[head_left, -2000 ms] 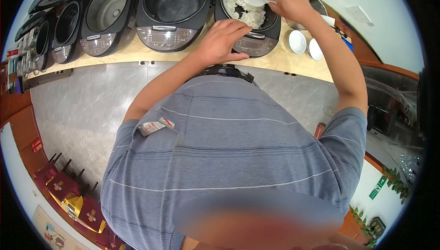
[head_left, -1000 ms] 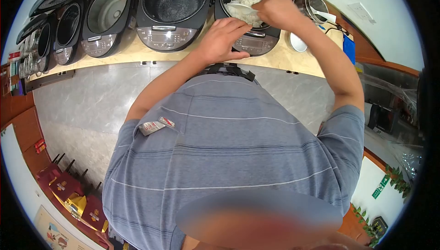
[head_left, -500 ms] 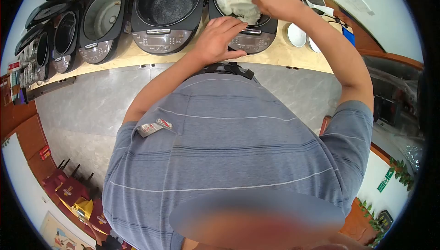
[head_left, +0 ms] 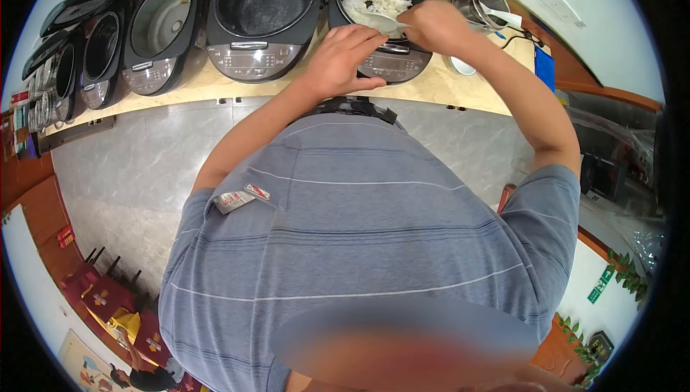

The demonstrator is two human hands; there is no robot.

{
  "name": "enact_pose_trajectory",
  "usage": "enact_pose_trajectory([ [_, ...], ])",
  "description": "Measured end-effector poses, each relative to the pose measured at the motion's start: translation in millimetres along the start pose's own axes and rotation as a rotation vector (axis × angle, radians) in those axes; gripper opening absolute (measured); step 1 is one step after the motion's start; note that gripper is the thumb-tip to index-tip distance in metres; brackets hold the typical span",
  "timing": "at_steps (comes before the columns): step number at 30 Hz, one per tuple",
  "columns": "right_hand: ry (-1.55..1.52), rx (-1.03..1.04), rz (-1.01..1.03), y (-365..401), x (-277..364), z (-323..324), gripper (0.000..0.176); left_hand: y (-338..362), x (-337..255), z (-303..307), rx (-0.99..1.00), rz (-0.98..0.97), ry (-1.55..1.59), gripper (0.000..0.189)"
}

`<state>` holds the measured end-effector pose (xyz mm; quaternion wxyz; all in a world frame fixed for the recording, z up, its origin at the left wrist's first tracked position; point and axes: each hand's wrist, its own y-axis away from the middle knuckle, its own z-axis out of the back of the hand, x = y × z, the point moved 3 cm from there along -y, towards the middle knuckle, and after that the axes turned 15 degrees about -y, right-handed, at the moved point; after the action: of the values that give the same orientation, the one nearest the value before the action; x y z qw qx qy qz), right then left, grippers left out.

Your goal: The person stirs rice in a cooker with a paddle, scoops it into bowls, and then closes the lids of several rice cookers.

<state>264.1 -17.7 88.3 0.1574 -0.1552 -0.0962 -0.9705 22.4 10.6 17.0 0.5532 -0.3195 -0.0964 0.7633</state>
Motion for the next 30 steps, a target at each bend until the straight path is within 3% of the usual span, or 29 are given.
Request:
enact_pose_trajectory([
  [2, 0.095, -0.128, -0.002, 7, -9, 19, 0.02, 0, 1, -1, 0.008, 0.003, 0.0, 0.081],
  [4, 0.204, -0.071, -0.169, 4, -15, 42, 0.022, 1, 2, -3, 0.002, -0.001, -0.003, 0.081],
  [8, 0.094, -0.082, -0.192, 0, -43, 14, 0.024, -1, 2, -3, 0.001, 0.002, -0.007, 0.081],
  [11, 0.026, -0.03, -0.159, -6, -26, -3, 0.028, 1, 1, -2, -0.011, -0.001, 0.001, 0.081],
  [20, -0.274, 0.049, -0.086, 0, 2, 43, 0.03, 2, 0, -2, -0.013, 0.001, -0.003, 0.081],
  [23, -0.069, 0.05, 0.031, -7, 11, 23, 0.029, 0, 1, -4, 0.01, 0.002, -0.005, 0.082],
  [27, -0.001, 0.036, 0.033, -24, -3, 10, 0.028, 0, 2, -2, -0.001, 0.004, -0.002, 0.081],
  [30, 0.185, 0.053, -0.104, -21, -18, 21, 0.025, 3, 1, -2, -0.001, 0.007, 0.003, 0.08],
])
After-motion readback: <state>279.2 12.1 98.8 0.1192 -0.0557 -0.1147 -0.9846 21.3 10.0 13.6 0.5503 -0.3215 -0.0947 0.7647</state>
